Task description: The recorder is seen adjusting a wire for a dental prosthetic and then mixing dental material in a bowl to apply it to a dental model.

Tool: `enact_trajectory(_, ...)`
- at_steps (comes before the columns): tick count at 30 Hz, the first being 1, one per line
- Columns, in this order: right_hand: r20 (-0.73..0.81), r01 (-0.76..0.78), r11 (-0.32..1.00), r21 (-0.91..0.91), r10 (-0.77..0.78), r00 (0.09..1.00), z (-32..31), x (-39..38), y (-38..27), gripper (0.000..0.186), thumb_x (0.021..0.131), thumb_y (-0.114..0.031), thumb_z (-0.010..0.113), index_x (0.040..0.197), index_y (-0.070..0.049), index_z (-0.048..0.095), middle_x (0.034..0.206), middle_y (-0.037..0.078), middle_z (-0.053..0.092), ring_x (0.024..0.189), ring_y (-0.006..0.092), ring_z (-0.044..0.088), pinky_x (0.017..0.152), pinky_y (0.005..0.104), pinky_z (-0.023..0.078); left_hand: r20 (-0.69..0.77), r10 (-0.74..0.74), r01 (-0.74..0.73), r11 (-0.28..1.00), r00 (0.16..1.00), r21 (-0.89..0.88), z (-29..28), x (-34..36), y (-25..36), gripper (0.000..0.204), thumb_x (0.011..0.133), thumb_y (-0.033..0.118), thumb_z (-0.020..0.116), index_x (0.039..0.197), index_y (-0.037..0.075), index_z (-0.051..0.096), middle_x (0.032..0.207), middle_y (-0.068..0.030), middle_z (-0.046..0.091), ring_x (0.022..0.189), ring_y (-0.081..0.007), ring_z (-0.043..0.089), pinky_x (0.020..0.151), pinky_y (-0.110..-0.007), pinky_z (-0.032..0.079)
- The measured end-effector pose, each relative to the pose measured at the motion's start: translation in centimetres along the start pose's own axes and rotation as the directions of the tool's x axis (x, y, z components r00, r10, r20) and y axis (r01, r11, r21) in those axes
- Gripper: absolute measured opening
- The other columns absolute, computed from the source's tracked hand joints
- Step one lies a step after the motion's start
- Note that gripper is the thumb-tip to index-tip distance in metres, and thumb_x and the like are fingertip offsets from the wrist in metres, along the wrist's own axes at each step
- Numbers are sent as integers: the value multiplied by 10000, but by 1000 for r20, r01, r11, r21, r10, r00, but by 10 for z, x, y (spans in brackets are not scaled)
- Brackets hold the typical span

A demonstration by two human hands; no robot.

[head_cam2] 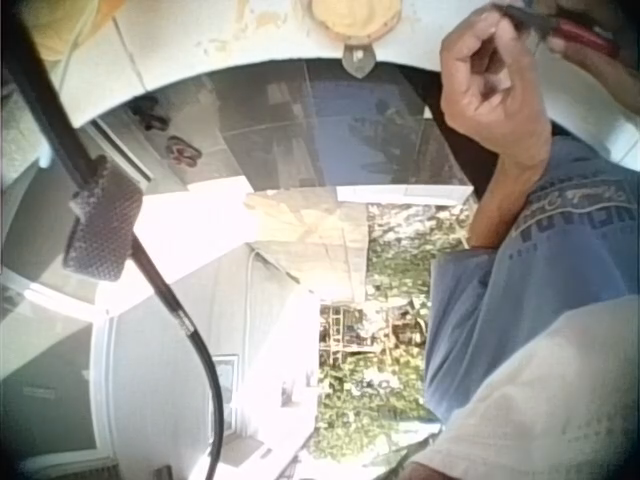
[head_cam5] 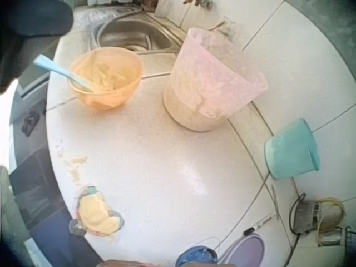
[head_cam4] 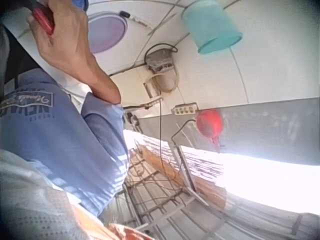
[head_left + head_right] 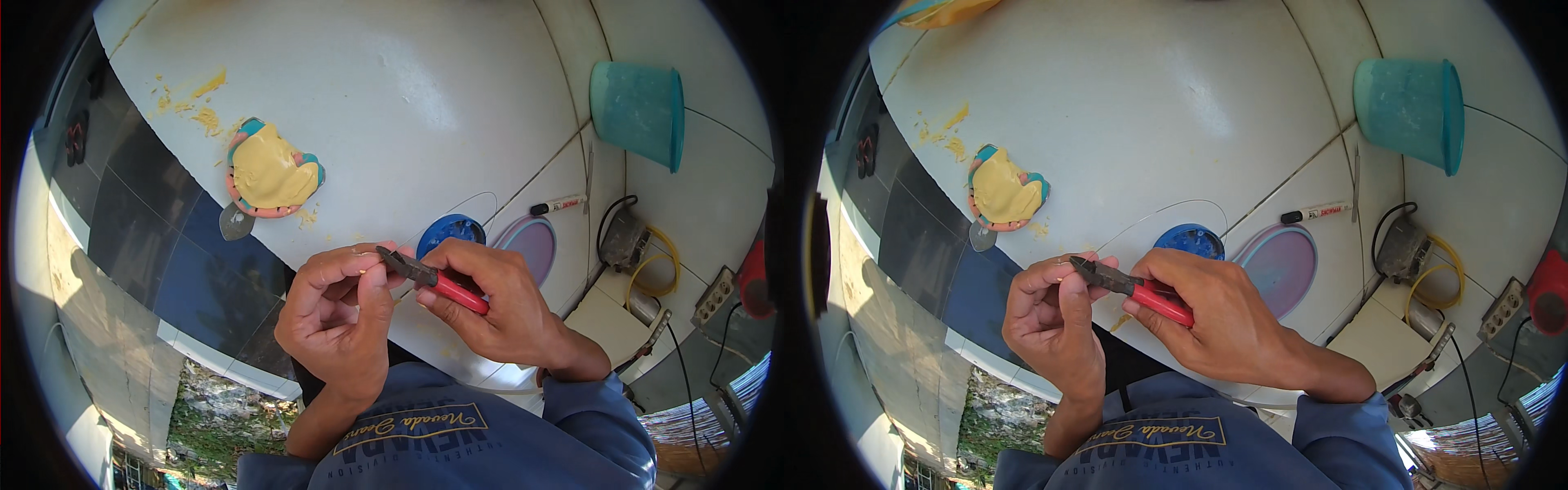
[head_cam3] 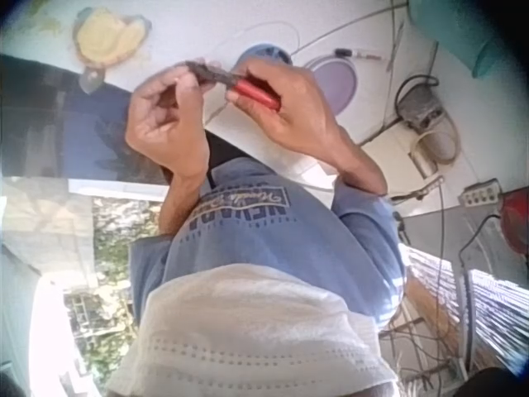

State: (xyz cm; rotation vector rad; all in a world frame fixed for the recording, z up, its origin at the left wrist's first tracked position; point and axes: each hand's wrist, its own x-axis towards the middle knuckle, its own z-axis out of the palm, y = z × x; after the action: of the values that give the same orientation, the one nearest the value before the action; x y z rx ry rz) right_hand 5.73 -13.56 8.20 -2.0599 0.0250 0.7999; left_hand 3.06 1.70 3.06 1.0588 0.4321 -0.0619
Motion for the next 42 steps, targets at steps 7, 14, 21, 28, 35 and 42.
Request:
enact_trajectory(7, 43, -3, 1000, 9, 2, 999, 2, 5, 1, 269, 929, -261, 679, 925, -6, 592, 655, 136, 507, 548, 320, 508, 527, 395, 399, -41, 28, -26, 998, 999, 50, 4, -3, -1, 152, 883, -104, 627, 1021, -51, 595, 1019, -211, 677, 953, -276, 711, 831, -364, 618)
enact_trajectory(14, -39, 64, 995, 74, -61, 997, 13, 2, 10, 297, 976, -294, 609, 923, -3, 577, 659, 129, 485, 553, 333, 485, 553, 412, 408, -19, 70, -69, 997, 997, 29, 0, -1, -9, 170, 858, -113, 656, 1013, -61, 610, 1016, -203, 679, 936, -253, 712, 813, -342, 616)
enact_trajectory(21, -100, 90, 994, -54, -95, 990, 17, 1, 17, 239, 952, -228, 644, 894, -3, 588, 660, 122, 500, 531, 287, 507, 504, 378, 409, -10, 95, -93, 986, 995, 140, 5, 0, -7, 172, 821, -128, 689, 973, -63, 642, 982, -184, 693, 916, -236, 715, 778, -324, 620)
enact_trajectory(28, -304, -20, 991, -133, -22, 952, -4, 10, 13, 254, 935, -241, 669, 929, 6, 612, 708, 136, 542, 594, 267, 553, 537, 368, 435, -16, 32, -30, 997, 999, 71, 7, 3, -3, 155, 845, -118, 681, 988, -59, 662, 975, -189, 719, 919, -216, 714, 784, -300, 601)
enact_trajectory(35, -402, 36, 608, -793, -566, 720, -22, 62, 26, 287, 877, -221, 728, 1055, -13, 640, 961, 143, 634, 878, 301, 612, 674, 377, 488, -75, -162, 163, 987, 984, 7, -15, -1, -4, 118, 886, -50, 692, 999, -76, 666, 990, -205, 720, 915, -178, 698, 837, -290, 575)
enact_trajectory(42, -166, 550, 766, -332, -621, 766, 9, 46, 5, 215, 697, -64, 807, 879, -49, 694, 822, 92, 645, 711, 239, 630, 632, 339, 494, 98, -259, 274, 940, 961, -205, -32, 3, -11, 136, 901, -1, 700, 1006, -85, 676, 1007, -188, 717, 906, -171, 694, 839, -286, 563)
